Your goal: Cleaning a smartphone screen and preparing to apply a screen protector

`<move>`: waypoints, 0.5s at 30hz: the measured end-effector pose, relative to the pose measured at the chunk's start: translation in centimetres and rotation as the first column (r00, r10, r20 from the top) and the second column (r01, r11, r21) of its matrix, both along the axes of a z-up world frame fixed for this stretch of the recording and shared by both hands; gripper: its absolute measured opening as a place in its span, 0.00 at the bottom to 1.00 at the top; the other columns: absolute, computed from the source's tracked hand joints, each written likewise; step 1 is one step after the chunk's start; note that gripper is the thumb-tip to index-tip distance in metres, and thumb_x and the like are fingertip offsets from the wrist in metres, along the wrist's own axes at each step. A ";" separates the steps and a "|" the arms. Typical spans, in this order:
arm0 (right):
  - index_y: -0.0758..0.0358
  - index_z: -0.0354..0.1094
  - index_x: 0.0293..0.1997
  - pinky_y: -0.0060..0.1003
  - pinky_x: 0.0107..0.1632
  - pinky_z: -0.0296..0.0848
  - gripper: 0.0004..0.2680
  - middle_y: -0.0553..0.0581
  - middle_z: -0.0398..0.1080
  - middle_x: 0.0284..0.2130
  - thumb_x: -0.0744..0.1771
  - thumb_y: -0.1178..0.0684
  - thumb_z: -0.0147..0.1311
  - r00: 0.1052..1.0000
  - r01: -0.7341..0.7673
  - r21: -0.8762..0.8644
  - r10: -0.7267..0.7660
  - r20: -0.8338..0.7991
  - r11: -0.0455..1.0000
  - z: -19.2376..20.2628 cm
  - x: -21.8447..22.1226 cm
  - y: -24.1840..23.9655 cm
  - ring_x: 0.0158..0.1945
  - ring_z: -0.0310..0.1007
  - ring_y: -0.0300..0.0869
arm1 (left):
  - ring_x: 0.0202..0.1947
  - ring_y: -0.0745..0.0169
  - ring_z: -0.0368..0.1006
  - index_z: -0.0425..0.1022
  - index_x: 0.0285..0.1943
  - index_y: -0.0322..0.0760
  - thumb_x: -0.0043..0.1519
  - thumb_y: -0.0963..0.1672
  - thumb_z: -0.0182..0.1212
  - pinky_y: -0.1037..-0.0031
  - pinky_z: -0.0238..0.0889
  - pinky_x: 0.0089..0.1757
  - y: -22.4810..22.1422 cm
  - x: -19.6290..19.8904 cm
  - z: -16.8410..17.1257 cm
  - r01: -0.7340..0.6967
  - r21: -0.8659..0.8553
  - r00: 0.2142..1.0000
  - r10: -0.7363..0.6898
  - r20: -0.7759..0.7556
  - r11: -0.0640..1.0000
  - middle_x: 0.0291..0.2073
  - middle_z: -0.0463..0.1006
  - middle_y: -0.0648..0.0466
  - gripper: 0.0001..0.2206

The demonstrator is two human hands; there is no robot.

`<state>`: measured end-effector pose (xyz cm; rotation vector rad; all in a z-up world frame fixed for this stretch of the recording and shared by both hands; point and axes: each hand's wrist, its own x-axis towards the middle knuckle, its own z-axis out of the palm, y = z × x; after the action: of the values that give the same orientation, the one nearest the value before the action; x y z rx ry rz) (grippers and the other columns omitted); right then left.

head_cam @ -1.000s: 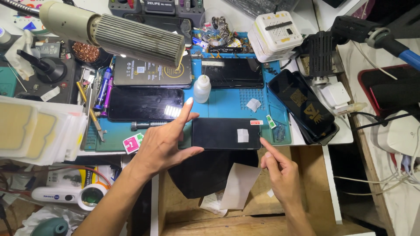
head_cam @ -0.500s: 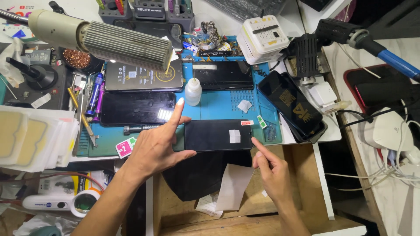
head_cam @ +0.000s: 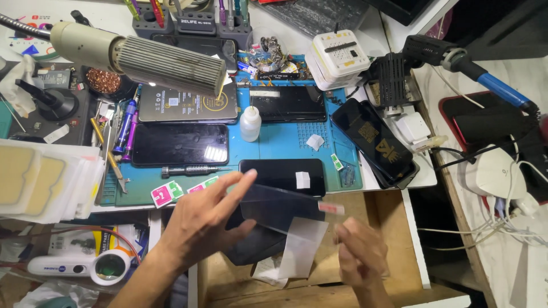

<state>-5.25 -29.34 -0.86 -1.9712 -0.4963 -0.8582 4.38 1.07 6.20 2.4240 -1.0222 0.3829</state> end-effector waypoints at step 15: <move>0.59 0.58 0.72 0.42 0.41 0.63 0.22 0.50 0.58 0.72 0.69 0.45 0.39 0.865 0.007 -0.831 -0.421 -0.275 0.556 5.4 3.3 5.1 0.39 0.63 0.45 | 0.22 0.58 0.68 0.69 0.64 0.30 0.64 0.33 0.55 0.72 0.55 0.21 -3.4 -8.7 -4.1 0.451 -0.418 0.876 -0.481 0.037 0.789 0.52 0.78 0.48 0.18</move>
<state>-1.97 -24.21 4.56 -3.0586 -0.3892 -0.2462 -4.34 -2.29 2.13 1.7192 -1.3110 0.2963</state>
